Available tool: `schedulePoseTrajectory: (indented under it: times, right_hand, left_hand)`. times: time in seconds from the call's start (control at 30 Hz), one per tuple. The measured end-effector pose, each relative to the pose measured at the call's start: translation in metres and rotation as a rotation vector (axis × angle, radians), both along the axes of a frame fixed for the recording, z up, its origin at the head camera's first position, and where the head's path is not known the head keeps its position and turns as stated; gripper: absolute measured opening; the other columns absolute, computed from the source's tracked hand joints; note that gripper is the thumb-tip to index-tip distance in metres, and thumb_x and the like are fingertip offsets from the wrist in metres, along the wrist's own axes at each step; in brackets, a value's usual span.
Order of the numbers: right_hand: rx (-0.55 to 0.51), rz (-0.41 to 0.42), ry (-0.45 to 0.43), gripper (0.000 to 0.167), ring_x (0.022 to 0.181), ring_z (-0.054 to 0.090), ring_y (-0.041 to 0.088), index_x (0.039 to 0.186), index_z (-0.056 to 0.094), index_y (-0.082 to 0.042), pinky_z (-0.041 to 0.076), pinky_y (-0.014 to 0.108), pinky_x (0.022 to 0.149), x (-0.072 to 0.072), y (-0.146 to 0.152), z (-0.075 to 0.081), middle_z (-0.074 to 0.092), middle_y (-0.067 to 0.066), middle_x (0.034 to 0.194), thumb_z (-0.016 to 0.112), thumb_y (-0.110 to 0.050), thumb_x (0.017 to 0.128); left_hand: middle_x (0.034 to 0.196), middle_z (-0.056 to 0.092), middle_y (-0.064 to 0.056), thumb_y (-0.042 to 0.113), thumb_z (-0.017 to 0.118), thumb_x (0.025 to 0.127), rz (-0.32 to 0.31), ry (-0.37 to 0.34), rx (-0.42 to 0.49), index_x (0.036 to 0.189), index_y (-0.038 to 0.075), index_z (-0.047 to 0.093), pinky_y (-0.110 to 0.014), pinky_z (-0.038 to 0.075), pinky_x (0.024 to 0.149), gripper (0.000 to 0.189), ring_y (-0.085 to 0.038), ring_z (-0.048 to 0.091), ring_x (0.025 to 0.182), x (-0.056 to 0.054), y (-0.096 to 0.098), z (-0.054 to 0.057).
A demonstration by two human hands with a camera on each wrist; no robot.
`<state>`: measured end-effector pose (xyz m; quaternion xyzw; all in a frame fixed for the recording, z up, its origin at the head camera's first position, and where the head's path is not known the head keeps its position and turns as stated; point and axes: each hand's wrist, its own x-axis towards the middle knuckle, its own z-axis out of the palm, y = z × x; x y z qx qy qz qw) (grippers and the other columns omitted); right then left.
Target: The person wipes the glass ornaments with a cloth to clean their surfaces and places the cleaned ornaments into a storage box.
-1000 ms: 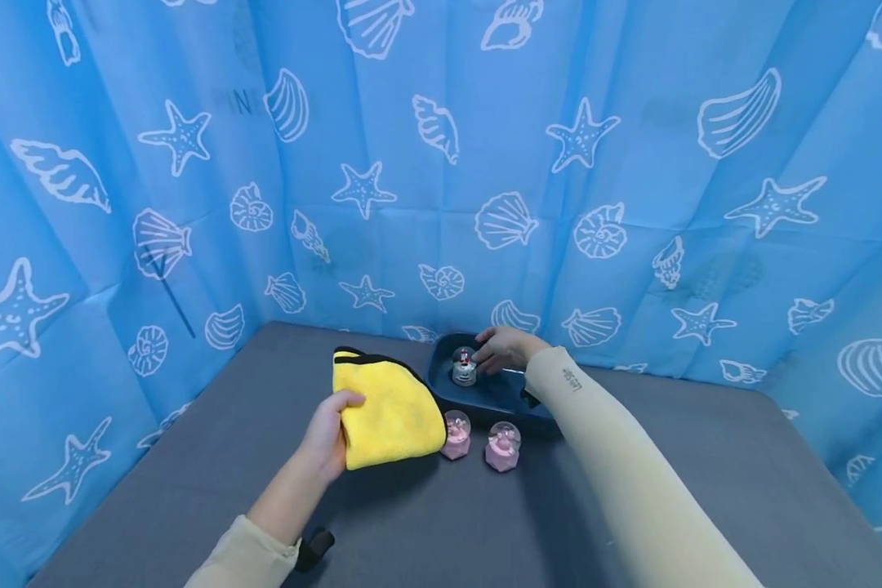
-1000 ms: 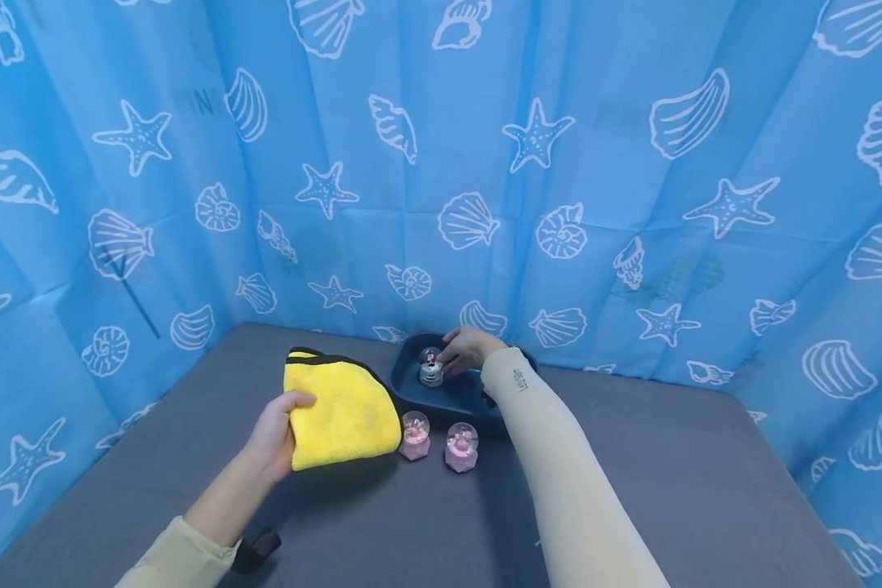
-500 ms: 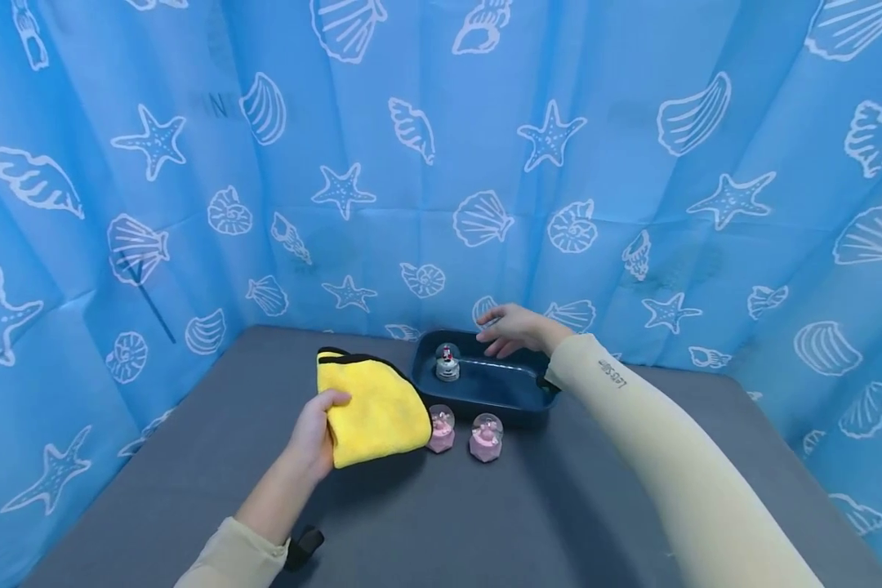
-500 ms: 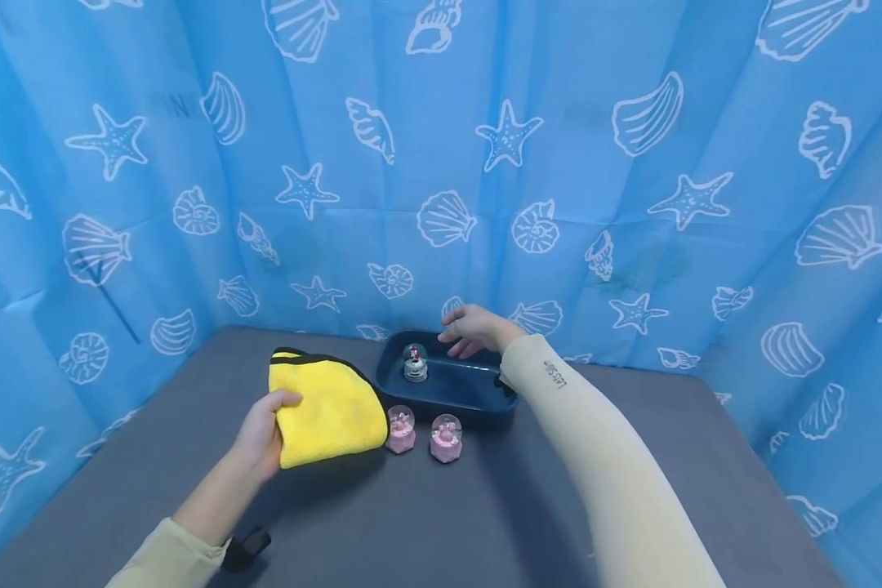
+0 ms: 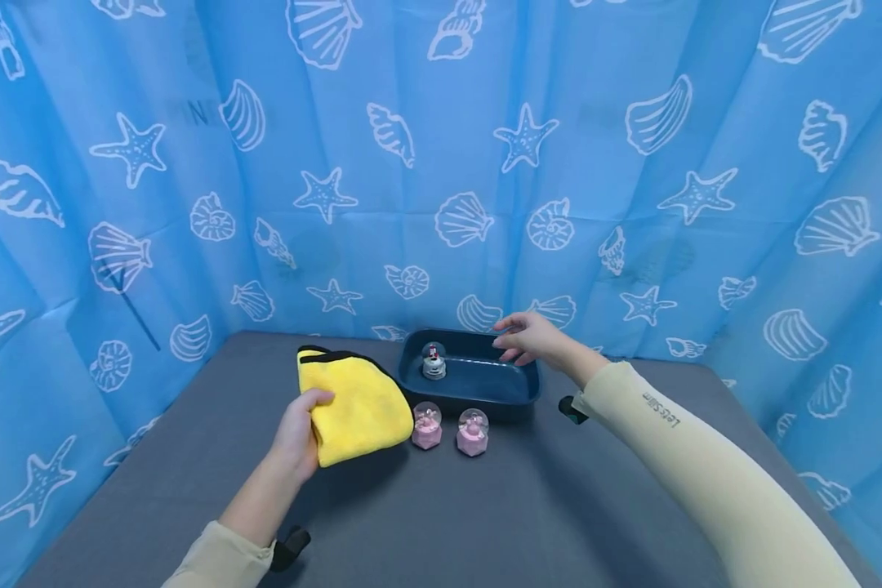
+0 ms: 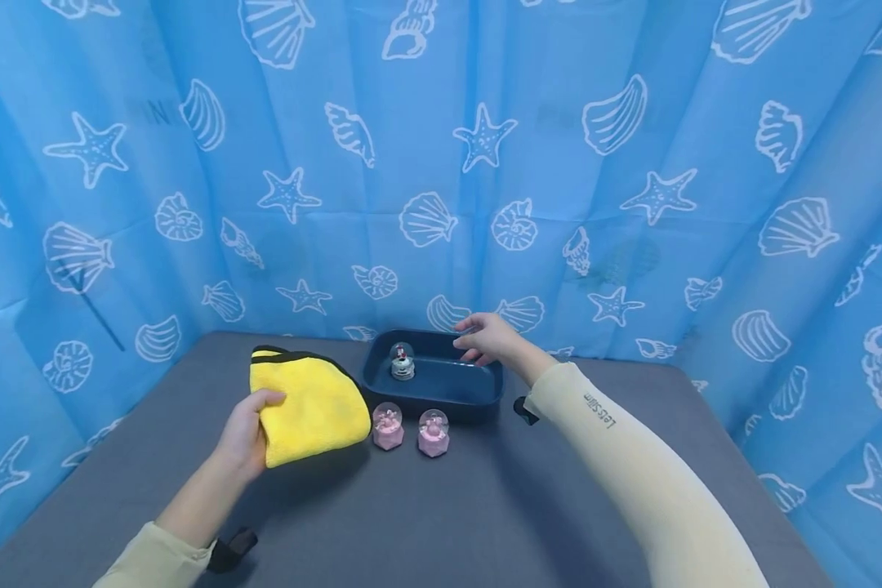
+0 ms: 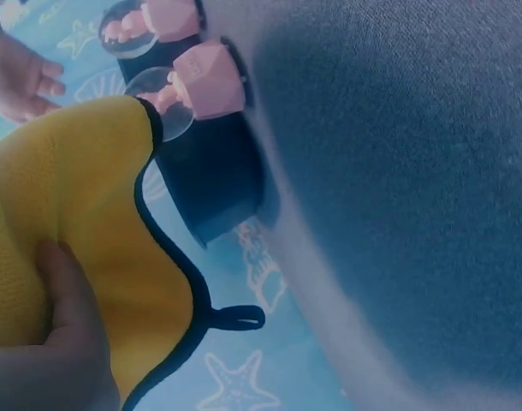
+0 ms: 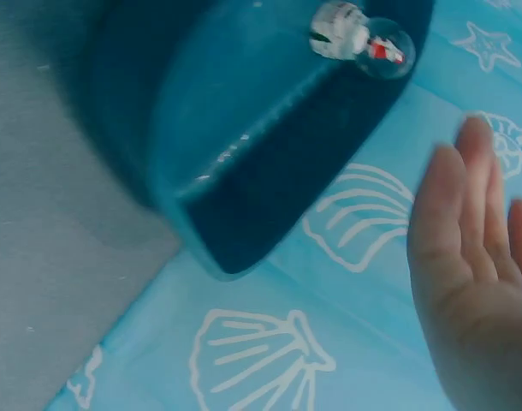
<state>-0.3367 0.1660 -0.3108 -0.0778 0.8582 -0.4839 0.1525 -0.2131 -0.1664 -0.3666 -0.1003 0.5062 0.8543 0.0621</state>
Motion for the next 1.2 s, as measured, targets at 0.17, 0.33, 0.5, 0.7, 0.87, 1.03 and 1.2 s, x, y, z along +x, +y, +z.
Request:
schedulePoseTrajectory:
  times: [0.17, 0.33, 0.5, 0.7, 0.87, 1.03, 1.2]
  right_hand:
    - [-0.031, -0.075, 0.080, 0.034, 0.086, 0.065, 0.028, 0.129, 0.050, 0.005, 0.053, 0.032, 0.068, 0.015, 0.009, -0.009, 0.062, 0.024, 0.117, 0.055, -0.012, 0.099]
    - [-0.015, -0.050, 0.116, 0.029, 0.082, 0.065, 0.027, 0.124, 0.052, 0.006, 0.052, 0.035, 0.069, 0.036, 0.011, -0.015, 0.065, 0.024, 0.109, 0.053, -0.010, 0.099]
    - [-0.011, -0.027, 0.104, 0.025, 0.078, 0.064, 0.025, 0.120, 0.054, 0.006, 0.051, 0.035, 0.067, 0.055, 0.012, -0.021, 0.065, 0.018, 0.100, 0.054, -0.007, 0.098]
    - [-0.016, -0.052, 0.073, 0.024, 0.078, 0.064, 0.021, 0.118, 0.055, 0.006, 0.050, 0.034, 0.066, 0.069, 0.017, -0.038, 0.067, 0.014, 0.099, 0.054, -0.007, 0.098]
    - [-0.028, -0.068, 0.062, 0.028, 0.090, 0.063, 0.030, 0.118, 0.057, 0.004, 0.050, 0.039, 0.073, 0.075, 0.016, -0.049, 0.067, 0.011, 0.100, 0.060, -0.012, 0.096]
    - [-0.022, -0.059, 0.006, 0.032, 0.098, 0.060, 0.032, 0.122, 0.056, 0.006, 0.049, 0.046, 0.080, 0.082, 0.012, -0.057, 0.065, 0.015, 0.108, 0.061, -0.012, 0.095]
    - [-0.047, -0.013, -0.040, 0.044, 0.110, 0.058, 0.032, 0.131, 0.050, 0.007, 0.046, 0.053, 0.089, 0.087, 0.008, -0.065, 0.057, 0.023, 0.126, 0.063, -0.011, 0.093]
  left_hand:
    - [0.109, 0.051, 0.001, 0.011, 0.040, 0.095, 0.001, 0.008, 0.004, 0.130, 0.011, 0.030, -0.029, 0.048, 0.085, 0.037, -0.011, 0.057, 0.096, 0.003, -0.003, 0.003]
    - [0.106, 0.051, 0.002, 0.011, 0.040, 0.096, 0.012, 0.006, 0.001, 0.127, 0.013, 0.031, -0.028, 0.048, 0.085, 0.033, -0.010, 0.057, 0.094, 0.006, -0.009, 0.001]
    - [0.107, 0.050, 0.002, 0.012, 0.039, 0.097, 0.021, 0.007, 0.008, 0.125, 0.015, 0.031, -0.028, 0.048, 0.087, 0.030, -0.009, 0.056, 0.095, 0.006, -0.016, 0.000]
    - [0.105, 0.052, 0.003, 0.011, 0.039, 0.097, 0.010, 0.016, 0.025, 0.124, 0.015, 0.032, -0.028, 0.048, 0.086, 0.029, -0.009, 0.058, 0.095, 0.004, -0.012, 0.000]
    - [0.105, 0.052, 0.003, 0.011, 0.040, 0.097, 0.001, 0.019, 0.023, 0.125, 0.015, 0.032, -0.028, 0.048, 0.086, 0.029, -0.009, 0.057, 0.095, 0.002, -0.011, 0.000]
    - [0.104, 0.052, 0.004, 0.012, 0.040, 0.097, -0.004, 0.020, 0.023, 0.123, 0.015, 0.033, -0.027, 0.048, 0.085, 0.027, -0.008, 0.057, 0.094, 0.000, -0.011, 0.001]
    - [0.103, 0.052, 0.004, 0.011, 0.039, 0.097, 0.003, 0.021, 0.048, 0.122, 0.016, 0.033, -0.027, 0.048, 0.086, 0.025, -0.008, 0.057, 0.094, 0.000, -0.009, 0.002]
